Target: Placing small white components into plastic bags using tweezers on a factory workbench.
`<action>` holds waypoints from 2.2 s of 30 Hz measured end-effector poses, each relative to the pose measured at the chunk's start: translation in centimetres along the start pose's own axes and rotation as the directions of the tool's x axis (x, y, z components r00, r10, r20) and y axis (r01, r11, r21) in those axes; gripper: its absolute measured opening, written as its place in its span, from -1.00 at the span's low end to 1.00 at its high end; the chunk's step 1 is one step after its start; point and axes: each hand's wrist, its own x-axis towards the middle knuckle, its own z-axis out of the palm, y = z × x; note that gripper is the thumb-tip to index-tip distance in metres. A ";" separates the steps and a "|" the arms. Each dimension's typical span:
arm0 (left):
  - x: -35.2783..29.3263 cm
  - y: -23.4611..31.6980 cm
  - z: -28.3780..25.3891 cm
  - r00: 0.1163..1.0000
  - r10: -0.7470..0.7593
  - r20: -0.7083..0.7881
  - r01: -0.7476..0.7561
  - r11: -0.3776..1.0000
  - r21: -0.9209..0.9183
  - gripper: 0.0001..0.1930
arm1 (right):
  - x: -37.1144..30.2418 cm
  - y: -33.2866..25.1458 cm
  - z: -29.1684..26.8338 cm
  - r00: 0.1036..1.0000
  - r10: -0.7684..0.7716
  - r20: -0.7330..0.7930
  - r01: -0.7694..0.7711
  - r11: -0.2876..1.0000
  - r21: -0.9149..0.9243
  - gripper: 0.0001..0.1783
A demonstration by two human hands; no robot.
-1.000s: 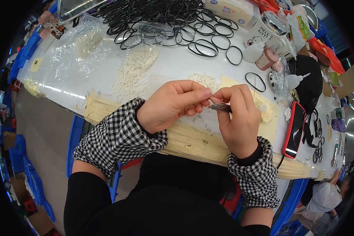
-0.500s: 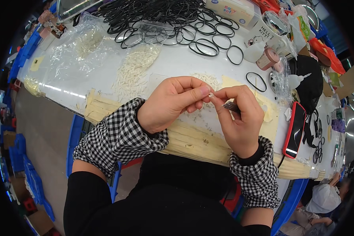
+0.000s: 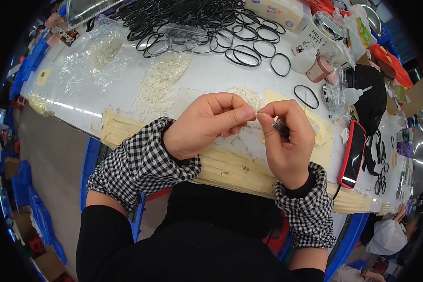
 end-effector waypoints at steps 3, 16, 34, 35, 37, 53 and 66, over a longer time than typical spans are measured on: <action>-0.1 0.1 0.2 1.000 -0.021 -0.003 0.021 0.999 0.043 -0.82 | 0.1 0.1 -0.1 1.000 -0.013 -0.007 0.013 1.000 0.007 -0.89; 0.3 -0.2 -0.3 0.999 -0.034 0.013 0.036 0.991 -0.127 -0.80 | 0.2 0.3 0.0 0.994 -0.105 -0.025 0.105 0.994 -0.005 -0.78; 0.1 -0.1 -0.7 0.981 -0.093 0.173 0.142 0.944 -0.298 -0.80 | -0.1 0.4 0.0 0.994 -0.046 0.104 0.077 0.946 -0.316 -0.61; 0.1 -0.2 -0.8 0.980 -0.089 0.179 0.140 0.945 -0.297 -0.80 | -0.1 0.4 0.0 0.993 -0.050 0.103 0.080 0.945 -0.317 -0.61; 0.2 -0.2 -0.9 0.978 -0.079 0.192 0.135 0.946 -0.295 -0.81 | -0.1 0.4 0.0 0.994 -0.052 0.099 0.081 0.946 -0.313 -0.61; -0.1 0.1 -0.5 0.988 -0.066 0.136 0.096 0.970 -0.222 -0.81 | -0.3 0.3 -0.1 0.991 -0.074 0.112 0.107 0.940 -0.325 -0.65; -0.2 0.1 -0.4 0.989 -0.065 0.136 0.094 0.971 -0.219 -0.83 | -0.3 0.4 0.0 0.992 -0.081 0.101 0.109 0.942 -0.318 -0.62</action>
